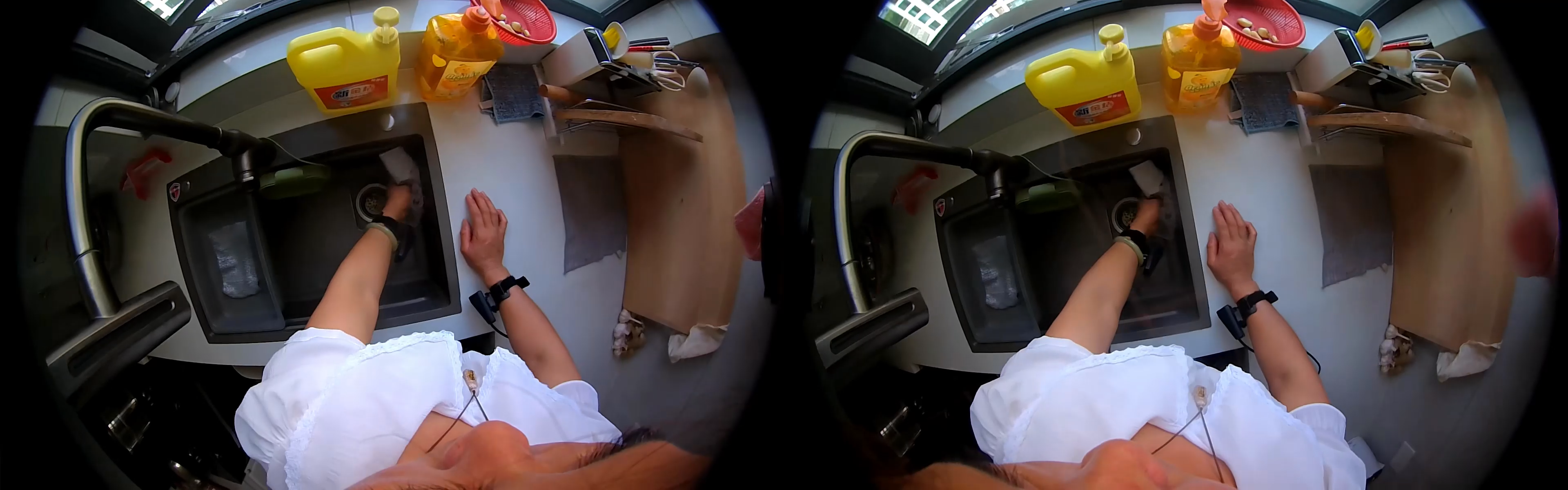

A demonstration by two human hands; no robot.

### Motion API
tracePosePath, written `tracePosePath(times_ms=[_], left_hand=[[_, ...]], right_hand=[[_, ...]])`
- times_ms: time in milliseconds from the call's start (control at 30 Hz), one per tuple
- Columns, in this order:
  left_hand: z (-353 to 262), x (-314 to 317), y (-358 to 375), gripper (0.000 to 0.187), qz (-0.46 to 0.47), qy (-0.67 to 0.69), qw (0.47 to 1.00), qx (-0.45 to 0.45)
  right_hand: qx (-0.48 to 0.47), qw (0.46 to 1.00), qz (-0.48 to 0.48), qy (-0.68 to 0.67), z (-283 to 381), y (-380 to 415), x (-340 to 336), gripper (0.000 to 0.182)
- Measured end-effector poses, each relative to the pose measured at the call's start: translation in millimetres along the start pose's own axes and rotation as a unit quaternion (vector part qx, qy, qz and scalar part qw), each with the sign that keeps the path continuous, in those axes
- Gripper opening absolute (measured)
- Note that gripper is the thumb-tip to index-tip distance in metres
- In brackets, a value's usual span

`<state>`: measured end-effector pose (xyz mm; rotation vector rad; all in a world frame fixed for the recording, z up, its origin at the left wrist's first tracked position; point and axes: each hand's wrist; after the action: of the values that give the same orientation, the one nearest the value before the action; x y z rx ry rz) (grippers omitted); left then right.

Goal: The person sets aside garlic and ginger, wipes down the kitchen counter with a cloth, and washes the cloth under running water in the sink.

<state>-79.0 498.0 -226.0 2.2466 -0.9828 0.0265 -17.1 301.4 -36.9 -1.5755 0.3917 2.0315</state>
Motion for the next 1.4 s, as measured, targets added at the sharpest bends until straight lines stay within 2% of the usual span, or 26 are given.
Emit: tracePosePath(times_ms=[33, 100, 167, 233, 300, 367, 400, 433, 533, 567, 600, 700, 800, 833, 933, 1033, 1200, 1267, 1333, 1400], left_hand=[[19.6, -2.6, -2.0, 0.023, -0.026, -0.053, 0.998, 0.026], [58.3, -8.9, 7.6, 0.025, -0.013, -0.262, 0.965, 0.03], [73.7, -8.7, 33.1, 0.03, 0.022, -0.333, 0.94, 0.071], [83.5, -7.2, 76.9, 0.039, 0.069, -0.268, 0.95, 0.142], [88.5, -20.4, 98.5, 0.048, 0.21, -0.293, 0.933, -0.004], [83.0, -28.9, 110.3, 0.051, 0.262, -0.402, 0.871, -0.103], [65.3, -28.1, 118.7, 0.052, 0.285, -0.451, 0.832, -0.153], [10.9, -19.3, 124.2, 0.056, 0.3, -0.501, 0.788, -0.193], [-9.2, -41.8, 99.7, 0.06, 0.155, -0.403, 0.898, -0.089], [-21.6, -41.5, 94.0, 0.059, 0.066, -0.433, 0.899, 0.008], [-49.0, -34.7, 97.6, 0.06, -0.025, -0.455, 0.884, 0.105], [-73.9, -18.2, 92.0, 0.061, -0.031, -0.651, 0.707, 0.275], [-21.2, -47.7, 28.8, 0.055, 0.033, -0.732, 0.635, 0.246], [23.0, -67.1, -5.6, 0.047, -0.064, -0.676, 0.667, 0.307], [-12.1, -86.1, 1.3, 0.047, 0.079, -0.757, 0.628, 0.165], [-12.9, -122.2, 18.7, 0.044, 0.038, -0.604, 0.758, 0.244], [-34.2, -195.1, 73.3, 0.048, -0.092, -0.731, 0.673, 0.074], [-51.0, -210.1, 98.2, 0.047, -0.176, -0.681, 0.711, -0.014], [-12.5, -271.1, 84.3, 0.049, -0.211, -0.707, 0.675, -0.012], [7.0, -286.0, 87.8, 0.05, -0.262, -0.713, 0.649, -0.044]], right_hand=[[-0.001, 1.0, 0.0, 0.002, 0.6, -0.8, -0.6, 0.053], [-0.003, 1.0, 0.001, 0.001, 0.0, 1.4, 0.5, 0.053], [-0.004, 1.0, -0.007, 0.0, -0.5, 0.3, 1.0, 0.053], [0.0, 1.0, -0.001, -0.002, -2.3, 0.9, 2.3, 0.053], [0.003, 1.0, 0.004, -0.007, -0.3, 1.8, 2.2, 0.053], [0.004, 1.0, 0.006, -0.01, 0.7, 1.2, 0.5, 0.054], [0.002, 1.0, 0.002, -0.007, 0.3, 0.9, 0.6, 0.054], [-0.001, 1.0, -0.001, -0.004, -0.4, 1.3, 1.9, 0.054], [-0.001, 1.0, 0.002, 0.002, 0.2, 1.4, 3.0, 0.054], [0.0, 1.0, 0.004, 0.003, 0.6, 1.2, 3.0, 0.054], [0.0, 1.0, 0.005, 0.006, 0.8, 1.3, 3.6, 0.054], [0.003, 1.0, 0.01, 0.01, 0.9, 0.7, 3.4, 0.053], [0.009, 1.0, 0.023, 0.008, 2.3, 0.6, 2.7, 0.051], [0.009, 1.0, 0.022, 0.012, 1.9, 1.3, 3.6, 0.051], [-0.002, 1.0, 0.011, 0.022, 0.0, 0.7, 5.4, 0.052], [-0.007, 1.0, 0.006, 0.022, -1.0, 1.3, 5.9, 0.053], [-0.001, 1.0, 0.009, 0.012, 0.0, 1.6, 4.5, 0.053], [-0.001, 1.0, 0.008, 0.009, -1.2, 1.7, 4.6, 0.053], [0.001, 1.0, 0.008, 0.011, -0.6, 1.2, 3.6, 0.053], [0.001, 1.0, 0.008, 0.012, -0.2, 3.2, 3.8, 0.053]])
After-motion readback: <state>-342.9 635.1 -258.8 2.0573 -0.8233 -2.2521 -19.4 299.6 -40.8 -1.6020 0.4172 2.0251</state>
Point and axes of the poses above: each hand's wrist, its own y-axis away from the middle knuckle, its own x-axis out of the palm, z = x × y, and after that the axes turned 5 degrees about z, right-handed
